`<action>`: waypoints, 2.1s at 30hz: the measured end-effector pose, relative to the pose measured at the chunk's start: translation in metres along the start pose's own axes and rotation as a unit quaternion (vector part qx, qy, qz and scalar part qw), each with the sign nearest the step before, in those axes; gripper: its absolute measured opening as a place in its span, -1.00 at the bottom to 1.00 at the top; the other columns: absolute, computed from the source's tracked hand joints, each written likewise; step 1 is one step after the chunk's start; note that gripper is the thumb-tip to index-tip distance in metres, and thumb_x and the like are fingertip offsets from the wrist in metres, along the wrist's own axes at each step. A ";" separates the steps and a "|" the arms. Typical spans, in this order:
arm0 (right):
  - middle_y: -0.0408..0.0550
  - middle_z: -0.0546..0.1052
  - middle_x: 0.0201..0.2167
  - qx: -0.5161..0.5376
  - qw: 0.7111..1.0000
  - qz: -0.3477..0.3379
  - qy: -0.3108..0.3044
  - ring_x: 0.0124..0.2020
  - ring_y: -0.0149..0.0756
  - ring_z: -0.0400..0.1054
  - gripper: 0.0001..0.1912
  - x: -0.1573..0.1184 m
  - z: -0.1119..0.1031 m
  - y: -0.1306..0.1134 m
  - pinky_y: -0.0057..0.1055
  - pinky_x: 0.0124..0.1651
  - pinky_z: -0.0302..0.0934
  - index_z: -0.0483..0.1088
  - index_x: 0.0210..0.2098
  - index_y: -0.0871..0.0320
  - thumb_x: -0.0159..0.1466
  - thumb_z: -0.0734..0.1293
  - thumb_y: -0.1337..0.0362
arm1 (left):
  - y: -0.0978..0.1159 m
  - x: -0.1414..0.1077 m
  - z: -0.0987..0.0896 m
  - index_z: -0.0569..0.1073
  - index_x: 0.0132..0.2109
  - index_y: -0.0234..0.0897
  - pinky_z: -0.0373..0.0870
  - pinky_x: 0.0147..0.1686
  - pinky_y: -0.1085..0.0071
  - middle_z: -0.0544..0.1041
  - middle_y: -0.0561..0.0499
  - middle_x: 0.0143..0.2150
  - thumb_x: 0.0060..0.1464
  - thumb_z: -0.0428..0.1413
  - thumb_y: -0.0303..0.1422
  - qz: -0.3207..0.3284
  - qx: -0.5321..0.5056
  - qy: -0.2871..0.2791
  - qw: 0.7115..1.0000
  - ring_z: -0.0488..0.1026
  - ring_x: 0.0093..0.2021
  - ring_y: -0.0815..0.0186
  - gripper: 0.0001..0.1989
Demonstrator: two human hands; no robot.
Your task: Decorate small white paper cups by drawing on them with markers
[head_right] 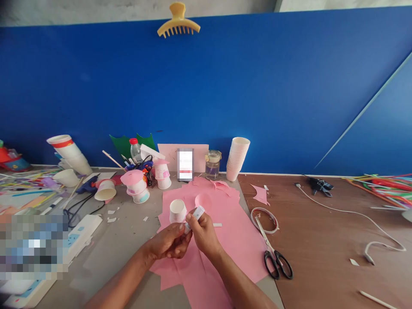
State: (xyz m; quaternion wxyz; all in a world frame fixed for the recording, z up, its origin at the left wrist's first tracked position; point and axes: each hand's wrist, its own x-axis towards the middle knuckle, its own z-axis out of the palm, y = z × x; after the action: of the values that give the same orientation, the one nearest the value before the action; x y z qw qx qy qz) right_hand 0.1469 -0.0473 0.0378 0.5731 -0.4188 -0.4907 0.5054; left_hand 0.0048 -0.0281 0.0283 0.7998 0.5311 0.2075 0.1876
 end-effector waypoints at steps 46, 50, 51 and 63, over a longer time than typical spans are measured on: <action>-0.18 0.42 -0.52 0.274 0.958 0.038 0.069 -0.53 -0.44 0.24 -0.74 0.027 -0.035 0.016 -0.46 -0.44 0.18 0.45 -0.30 0.10 0.07 0.44 0.12 | 0.002 -0.012 -0.063 0.31 0.03 -0.22 0.32 -0.03 0.19 0.34 -0.09 -0.08 -0.16 0.24 -0.06 0.151 0.412 0.390 0.810 0.33 -0.07 0.16 -0.38; -0.15 0.49 -0.42 0.305 0.951 0.049 0.020 -0.40 -0.39 0.34 -0.69 0.024 -0.030 0.018 -0.42 -0.28 0.28 0.46 -0.23 0.08 0.04 0.49 0.19 | -0.006 -0.003 -0.052 0.23 0.14 -0.24 0.30 0.03 0.07 0.31 -0.18 0.02 -0.26 0.30 -0.04 0.136 0.482 0.365 0.785 0.31 0.03 0.03 -0.18; -0.15 0.50 -0.40 0.309 0.949 0.054 0.009 -0.39 -0.39 0.35 -0.68 0.024 -0.029 0.019 -0.41 -0.26 0.29 0.47 -0.21 0.08 0.03 0.49 0.19 | -0.007 -0.001 -0.050 0.22 0.14 -0.24 0.30 0.03 0.05 0.31 -0.18 0.02 -0.27 0.30 -0.04 0.130 0.485 0.370 0.782 0.32 0.03 0.02 -0.16; -0.12 0.51 -0.44 0.223 0.974 0.019 0.015 -0.35 -0.31 0.36 -0.71 0.020 -0.019 0.025 -0.33 -0.20 0.26 0.48 -0.24 0.11 0.11 0.44 0.09 | -0.012 0.016 -0.040 0.36 -0.06 -0.21 0.34 -0.03 0.18 0.26 -0.03 -0.14 -0.13 0.22 -0.27 0.076 0.467 0.411 0.780 0.31 -0.05 0.15 -0.57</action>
State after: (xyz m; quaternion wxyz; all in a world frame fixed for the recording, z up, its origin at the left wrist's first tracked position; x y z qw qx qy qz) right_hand 0.1615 -0.0234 0.0131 0.6498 -0.2974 -0.3483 0.6066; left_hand -0.0022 0.0063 0.0014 0.2761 0.7259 0.5374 0.3286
